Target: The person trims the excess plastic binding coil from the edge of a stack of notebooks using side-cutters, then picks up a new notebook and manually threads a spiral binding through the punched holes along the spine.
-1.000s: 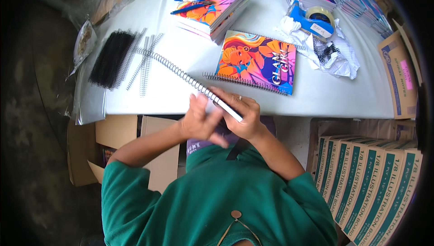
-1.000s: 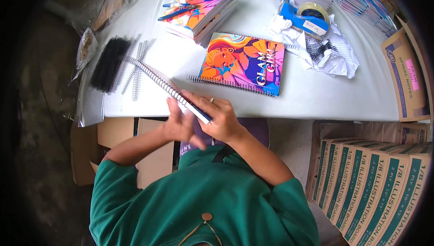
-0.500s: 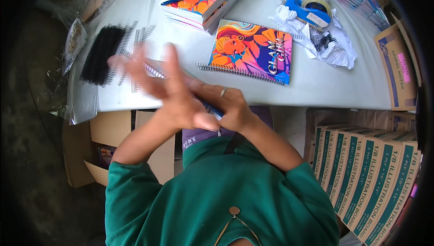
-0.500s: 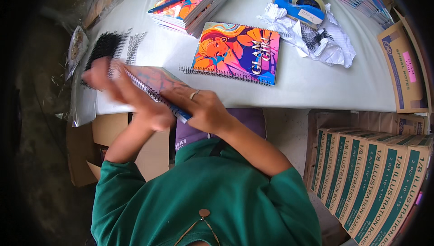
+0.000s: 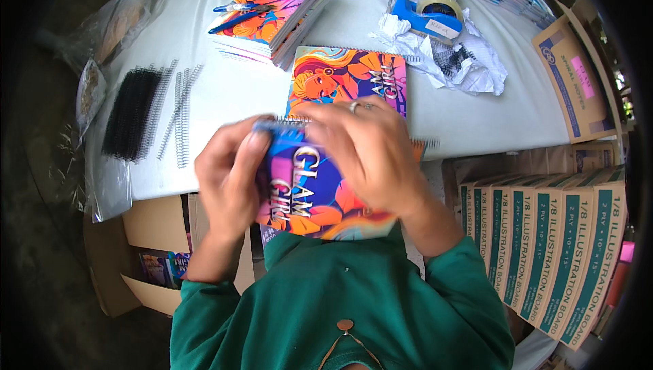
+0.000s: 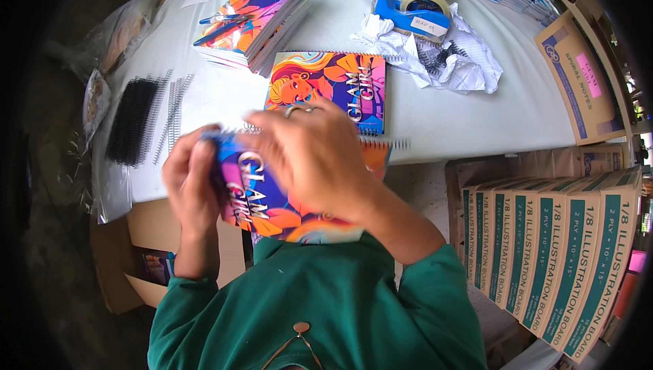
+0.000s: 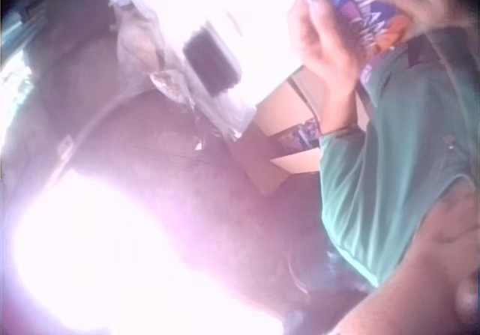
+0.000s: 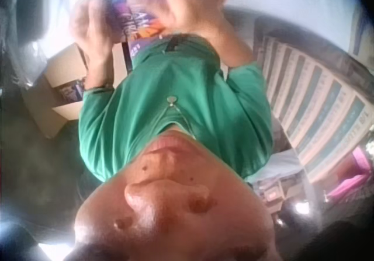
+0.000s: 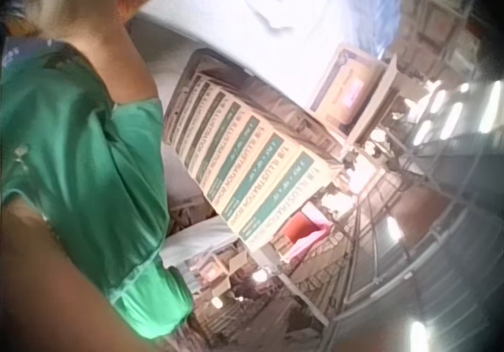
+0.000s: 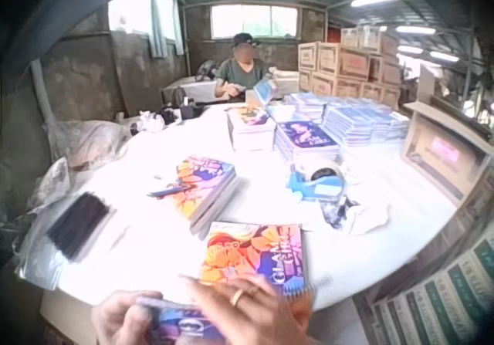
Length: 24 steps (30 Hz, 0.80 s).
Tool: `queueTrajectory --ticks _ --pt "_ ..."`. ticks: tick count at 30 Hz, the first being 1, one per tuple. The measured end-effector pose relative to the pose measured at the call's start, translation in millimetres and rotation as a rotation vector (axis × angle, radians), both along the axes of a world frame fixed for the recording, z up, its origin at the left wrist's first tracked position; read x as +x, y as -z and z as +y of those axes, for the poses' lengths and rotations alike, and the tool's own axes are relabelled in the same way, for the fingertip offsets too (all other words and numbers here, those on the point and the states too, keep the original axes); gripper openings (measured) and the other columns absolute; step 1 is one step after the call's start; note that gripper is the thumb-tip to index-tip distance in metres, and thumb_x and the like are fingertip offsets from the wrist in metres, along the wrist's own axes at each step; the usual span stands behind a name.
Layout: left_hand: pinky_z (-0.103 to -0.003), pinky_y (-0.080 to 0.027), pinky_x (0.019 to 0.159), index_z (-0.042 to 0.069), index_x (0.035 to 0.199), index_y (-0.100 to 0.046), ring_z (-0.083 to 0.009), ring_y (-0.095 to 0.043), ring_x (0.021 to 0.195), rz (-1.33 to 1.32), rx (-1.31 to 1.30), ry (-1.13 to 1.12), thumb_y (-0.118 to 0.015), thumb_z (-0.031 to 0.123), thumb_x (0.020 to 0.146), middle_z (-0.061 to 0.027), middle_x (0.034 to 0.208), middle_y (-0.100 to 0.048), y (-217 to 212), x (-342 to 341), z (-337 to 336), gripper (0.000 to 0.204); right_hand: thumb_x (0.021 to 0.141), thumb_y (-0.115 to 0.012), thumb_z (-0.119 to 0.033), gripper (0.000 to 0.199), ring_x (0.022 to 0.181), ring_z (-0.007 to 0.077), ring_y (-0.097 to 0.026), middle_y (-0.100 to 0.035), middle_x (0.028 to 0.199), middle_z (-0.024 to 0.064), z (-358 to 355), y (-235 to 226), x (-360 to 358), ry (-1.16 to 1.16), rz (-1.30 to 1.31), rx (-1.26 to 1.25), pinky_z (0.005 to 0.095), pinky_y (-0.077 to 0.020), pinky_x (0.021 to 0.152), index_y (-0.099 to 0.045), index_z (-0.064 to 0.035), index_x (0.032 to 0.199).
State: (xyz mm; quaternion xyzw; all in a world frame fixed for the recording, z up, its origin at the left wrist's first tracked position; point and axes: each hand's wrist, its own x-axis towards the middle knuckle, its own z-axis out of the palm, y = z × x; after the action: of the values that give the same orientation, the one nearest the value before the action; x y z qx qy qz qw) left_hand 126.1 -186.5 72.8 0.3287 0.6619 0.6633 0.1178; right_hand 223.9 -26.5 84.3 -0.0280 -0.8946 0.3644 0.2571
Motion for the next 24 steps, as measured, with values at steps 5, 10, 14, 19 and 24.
queueTrajectory --ticks 5,10,14,19,24 --pt "-0.023 -0.048 0.075 -0.002 0.1 -0.065 -0.0085 -0.059 0.081 -0.422 0.108 0.249 -0.066 0.006 0.082 -0.0047 0.089 -0.065 22.3 -25.1 28.2 0.02 0.077 -0.068 -0.001 0.012 0.07 0.0115 -0.063 -0.066 0.077 0.0094 12.9 32.0 -7.8 -0.023 0.015 -0.663 0.026 -0.0497 0.065 -0.061 0.0026 0.085" --pt "-0.022 -0.042 0.072 0.001 0.084 -0.062 -0.008 -0.053 0.076 -0.43 0.052 0.463 -0.069 0.007 0.076 -0.0019 0.079 -0.059 12.7 -37.6 34.2 0.012 0.072 -0.07 0.006 0.016 0.072 0.0107 -0.062 -0.064 0.077 0.0067 11.3 31.5 -3.3 -0.035 -0.017 -0.763 0.0251 -0.0498 0.066 -0.057 0.001 0.08" --pt "-0.022 -0.04 0.068 0.002 0.079 -0.059 -0.0072 -0.05 0.072 -0.361 0.004 0.499 -0.07 0.008 0.075 -0.0001 0.075 -0.056 18.8 -47.5 38.7 0.013 0.07 -0.071 0.004 0.016 0.07 0.0121 -0.061 -0.063 0.075 0.0068 11.0 24.7 -1.7 0.015 -0.03 -0.604 0.0257 -0.0482 0.063 -0.059 0.0006 0.079" --pt "-0.022 -0.046 0.073 0.0 0.106 -0.057 -0.0076 -0.056 0.079 -0.101 -0.061 0.398 -0.061 0.018 0.088 -0.0036 0.088 -0.062 6.0 -48.0 52.1 0.026 0.069 -0.074 0.004 0.018 0.079 0.0117 -0.058 -0.063 0.082 0.0051 40.3 0.8 -3.2 0.161 0.271 -0.178 0.0251 -0.0463 0.073 -0.066 -0.0007 0.085" --pt "-0.025 -0.047 0.057 0.0 0.115 -0.055 -0.012 -0.055 0.061 0.186 -0.067 -0.15 -0.059 0.02 0.089 -0.0081 0.085 -0.061 70.9 -72.0 96.4 0.033 0.081 -0.065 -0.029 0.046 0.118 0.0336 -0.043 -0.049 0.124 0.0205 80.5 44.3 2.1 0.521 0.163 0.255 0.0454 -0.0329 0.096 -0.055 -0.0074 0.121"
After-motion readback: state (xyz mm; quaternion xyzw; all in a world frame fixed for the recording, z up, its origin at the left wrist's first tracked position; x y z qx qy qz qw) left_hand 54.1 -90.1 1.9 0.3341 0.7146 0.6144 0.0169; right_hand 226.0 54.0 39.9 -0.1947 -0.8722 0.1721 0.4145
